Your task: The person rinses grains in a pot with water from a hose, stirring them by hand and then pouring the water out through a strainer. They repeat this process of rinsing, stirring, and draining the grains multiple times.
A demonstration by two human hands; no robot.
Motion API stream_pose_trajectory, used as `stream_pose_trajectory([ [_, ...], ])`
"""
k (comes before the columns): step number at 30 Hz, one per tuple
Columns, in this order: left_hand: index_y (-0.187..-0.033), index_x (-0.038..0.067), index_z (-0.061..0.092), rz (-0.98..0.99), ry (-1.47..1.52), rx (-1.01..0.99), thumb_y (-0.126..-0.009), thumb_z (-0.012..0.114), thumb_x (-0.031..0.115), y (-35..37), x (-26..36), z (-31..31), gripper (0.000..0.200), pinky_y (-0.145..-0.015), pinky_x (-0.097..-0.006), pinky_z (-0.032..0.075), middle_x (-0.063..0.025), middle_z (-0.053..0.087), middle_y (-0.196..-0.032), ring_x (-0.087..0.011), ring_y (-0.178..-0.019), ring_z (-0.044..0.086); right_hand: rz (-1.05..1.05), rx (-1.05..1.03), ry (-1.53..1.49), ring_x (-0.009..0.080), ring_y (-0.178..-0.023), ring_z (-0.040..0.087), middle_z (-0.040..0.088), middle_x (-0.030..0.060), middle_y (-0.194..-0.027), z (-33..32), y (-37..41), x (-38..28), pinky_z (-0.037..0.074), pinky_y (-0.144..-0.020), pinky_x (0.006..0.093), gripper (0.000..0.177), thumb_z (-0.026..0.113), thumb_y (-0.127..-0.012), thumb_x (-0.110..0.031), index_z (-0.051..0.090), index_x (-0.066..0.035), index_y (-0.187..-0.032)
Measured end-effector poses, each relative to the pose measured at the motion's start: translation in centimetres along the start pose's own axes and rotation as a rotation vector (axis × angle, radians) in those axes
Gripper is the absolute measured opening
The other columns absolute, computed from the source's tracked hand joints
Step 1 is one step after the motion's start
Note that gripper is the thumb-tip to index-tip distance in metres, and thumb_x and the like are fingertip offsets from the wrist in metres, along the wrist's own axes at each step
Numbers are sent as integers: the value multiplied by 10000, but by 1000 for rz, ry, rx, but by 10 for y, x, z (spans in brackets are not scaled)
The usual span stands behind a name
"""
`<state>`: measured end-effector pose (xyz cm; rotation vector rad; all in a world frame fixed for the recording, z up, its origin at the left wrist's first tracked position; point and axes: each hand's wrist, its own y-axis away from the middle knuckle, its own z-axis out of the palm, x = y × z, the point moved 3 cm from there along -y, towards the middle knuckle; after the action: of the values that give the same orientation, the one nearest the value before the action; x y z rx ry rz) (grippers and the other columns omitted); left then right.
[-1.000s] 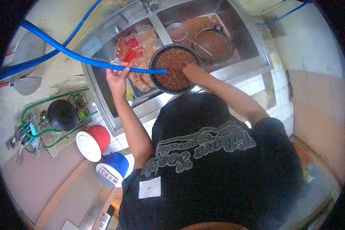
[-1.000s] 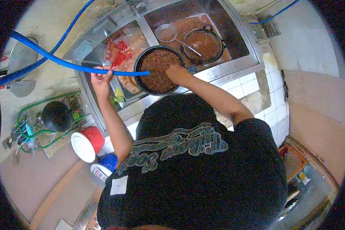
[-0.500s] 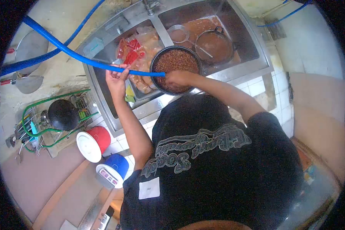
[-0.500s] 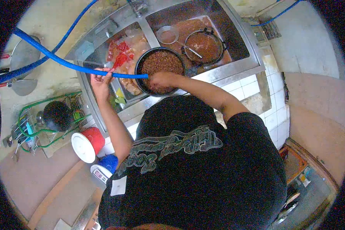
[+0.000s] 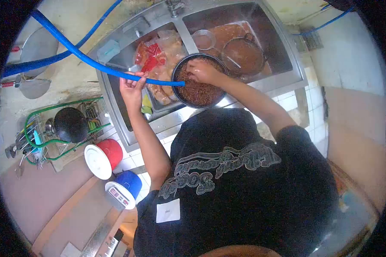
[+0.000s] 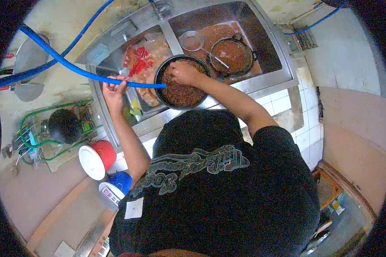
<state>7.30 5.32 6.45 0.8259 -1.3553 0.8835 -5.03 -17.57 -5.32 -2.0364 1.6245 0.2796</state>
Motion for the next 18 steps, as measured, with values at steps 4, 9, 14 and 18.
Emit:
stream_pose_trajectory([
  [4,-989,63,428,-1,31,43,-771,634,-107,-1,0,1,345,-708,-308,568,-118,624,-968,-229,-917,651,169,316,-6,320,-906,587,594,150,-917,12,-8,-5,462,-816,442,209,626,-699,-101,620,-13,-889],
  [9,-993,66,429,10,19,26,-772,641,-101,-4,-5,-3,348,-716,-311,569,-128,623,-970,-245,-921,650,-104,-112,156,332,-855,600,607,169,-883,31,-2,-46,486,-769,427,201,591,-709,-148,640,7,-829],
  [14,-997,69,429,12,38,26,-775,637,-101,-1,-3,-4,348,-712,-311,570,-131,621,-971,-251,-928,650,314,-66,130,347,-793,617,616,185,-881,8,-28,-19,511,-705,447,159,579,-726,-164,662,-31,-754],
  [18,-1000,62,432,5,-19,41,-773,643,-94,-2,1,-8,347,-704,-311,572,-127,620,-969,-234,-914,647,245,-198,33,360,-802,620,608,201,-888,14,-37,-21,515,-701,454,170,563,-753,-168,651,-35,-811],
])
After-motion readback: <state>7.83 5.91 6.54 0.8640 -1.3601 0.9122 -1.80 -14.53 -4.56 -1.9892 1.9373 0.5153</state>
